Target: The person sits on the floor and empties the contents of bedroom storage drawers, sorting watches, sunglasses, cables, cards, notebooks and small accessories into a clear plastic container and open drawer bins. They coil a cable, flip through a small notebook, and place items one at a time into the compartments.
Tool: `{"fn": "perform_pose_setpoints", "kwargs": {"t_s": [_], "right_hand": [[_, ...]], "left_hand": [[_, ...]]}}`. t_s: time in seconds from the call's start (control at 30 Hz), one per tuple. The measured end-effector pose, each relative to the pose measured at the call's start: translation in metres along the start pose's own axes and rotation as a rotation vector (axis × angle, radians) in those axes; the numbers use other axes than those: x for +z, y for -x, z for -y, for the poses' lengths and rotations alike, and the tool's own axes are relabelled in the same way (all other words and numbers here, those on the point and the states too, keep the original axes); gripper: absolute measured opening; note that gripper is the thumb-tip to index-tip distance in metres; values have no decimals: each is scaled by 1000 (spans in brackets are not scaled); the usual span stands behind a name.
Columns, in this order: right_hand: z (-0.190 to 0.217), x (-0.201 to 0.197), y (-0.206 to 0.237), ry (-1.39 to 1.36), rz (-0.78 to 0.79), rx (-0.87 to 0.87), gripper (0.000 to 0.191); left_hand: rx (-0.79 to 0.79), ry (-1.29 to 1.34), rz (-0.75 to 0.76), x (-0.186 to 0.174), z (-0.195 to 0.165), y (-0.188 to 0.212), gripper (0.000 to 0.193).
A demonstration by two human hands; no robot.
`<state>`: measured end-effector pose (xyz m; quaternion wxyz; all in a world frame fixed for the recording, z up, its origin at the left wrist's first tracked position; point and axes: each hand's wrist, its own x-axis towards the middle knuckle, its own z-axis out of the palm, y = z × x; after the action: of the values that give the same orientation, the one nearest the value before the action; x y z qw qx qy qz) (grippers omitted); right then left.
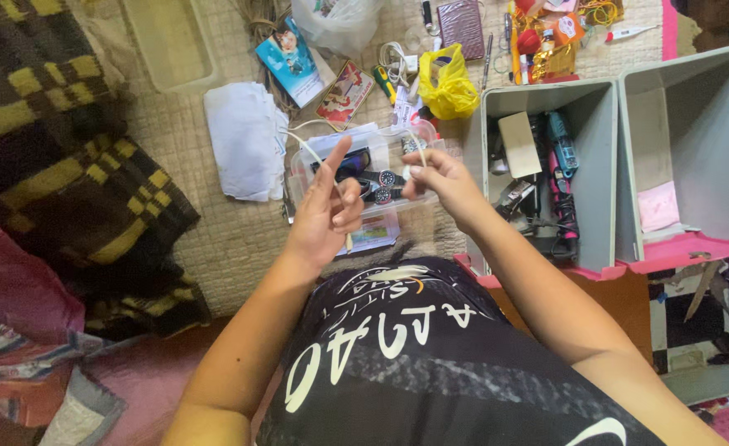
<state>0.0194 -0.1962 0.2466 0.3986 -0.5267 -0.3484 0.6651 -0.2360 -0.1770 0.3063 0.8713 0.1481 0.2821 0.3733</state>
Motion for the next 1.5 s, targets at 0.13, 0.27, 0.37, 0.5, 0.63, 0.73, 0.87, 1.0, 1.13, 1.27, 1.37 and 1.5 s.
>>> {"fn": "perform_pose_setpoints", "kwargs": {"t_s": [0.13,0.27,0.37,0.5,0.63,0.73,0.87,1.0,1.13,1.27,1.37,1.5], "right_hand": [[-7,9,-6,48,72,-67,25],[-3,16,-5,26,141,19,23],[-3,22,-1,19,150,121,26],[-16,22,2,149,126,115,28],[-33,14,-4,76,100,109,36],[-32,15,-11,29,-24,181,55],[-21,24,-4,470,-228,-244,80],[2,38,18,771,-208,-769,86],[2,41,17,685,-9,-763,50],[-21,38,7,143,201,-325,36],[-33,48,10,-16,279,-311,29],[-26,65,38,167,442,-295,28]], "left_hand": [[17,132,164,12,-3,4,54],[-22,229,111,10,-3,5,41],[-54,245,-26,7,-3,5,26],[-114,-242,36,7,-9,6,23],[-196,-762,39,15,-5,12,24],[-37,-995,13,20,1,21,22],[8,-707,151,26,0,26,25],[-111,-530,176,35,-8,33,30],[-116,-409,327,51,-12,38,40],[-19,-327,453,68,-15,34,47],[89,-210,385,78,-20,28,48],[235,-49,235,79,-34,10,47]]}}
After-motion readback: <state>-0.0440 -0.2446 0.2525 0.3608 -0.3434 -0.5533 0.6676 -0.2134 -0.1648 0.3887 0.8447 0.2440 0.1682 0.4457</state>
